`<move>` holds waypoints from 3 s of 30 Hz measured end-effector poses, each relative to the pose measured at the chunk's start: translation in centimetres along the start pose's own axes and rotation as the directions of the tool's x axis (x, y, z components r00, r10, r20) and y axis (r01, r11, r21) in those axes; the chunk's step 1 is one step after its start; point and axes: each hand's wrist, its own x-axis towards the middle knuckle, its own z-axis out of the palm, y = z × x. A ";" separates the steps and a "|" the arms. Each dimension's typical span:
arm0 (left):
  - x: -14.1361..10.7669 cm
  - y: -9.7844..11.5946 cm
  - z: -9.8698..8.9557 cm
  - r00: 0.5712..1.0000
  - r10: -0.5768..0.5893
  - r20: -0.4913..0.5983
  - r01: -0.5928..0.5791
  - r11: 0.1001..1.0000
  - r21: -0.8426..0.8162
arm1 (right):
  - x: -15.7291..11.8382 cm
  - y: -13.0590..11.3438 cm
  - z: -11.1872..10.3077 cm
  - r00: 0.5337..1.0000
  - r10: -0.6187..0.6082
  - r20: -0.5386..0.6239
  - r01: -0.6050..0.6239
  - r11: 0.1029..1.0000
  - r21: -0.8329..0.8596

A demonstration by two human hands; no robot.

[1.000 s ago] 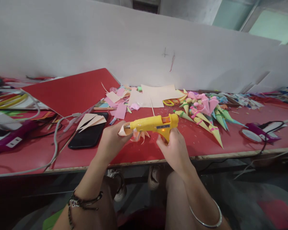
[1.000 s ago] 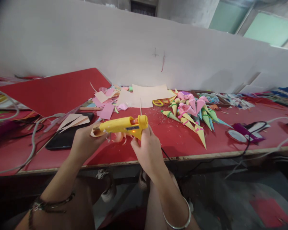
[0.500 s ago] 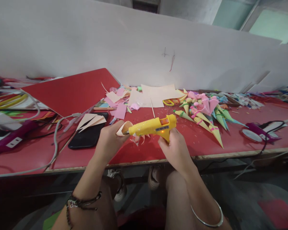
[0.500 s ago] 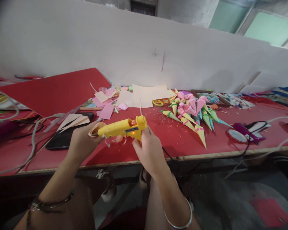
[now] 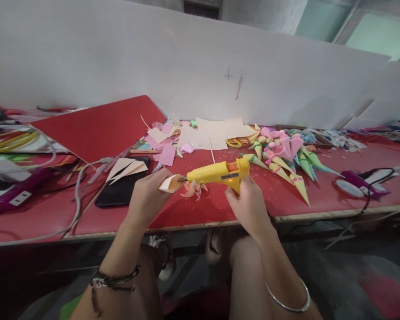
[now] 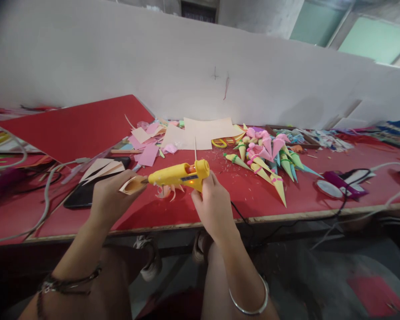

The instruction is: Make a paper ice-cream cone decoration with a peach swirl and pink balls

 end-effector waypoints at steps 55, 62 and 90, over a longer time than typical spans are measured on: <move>-0.5 0.8 1.2 0.926 -0.051 0.375 0.180 0.931 -0.318 | 1.4 -1.5 4.5 0.964 0.075 0.255 -0.163 0.925 0.344; -0.9 2.0 2.2 0.911 0.007 0.412 0.199 0.869 -0.454 | 0.6 -1.6 4.5 0.949 0.129 0.288 -0.304 0.618 0.725; -0.7 2.9 1.9 0.910 0.045 0.413 0.213 0.803 -0.556 | -0.2 -2.1 3.6 0.997 0.005 0.071 -0.055 0.686 0.726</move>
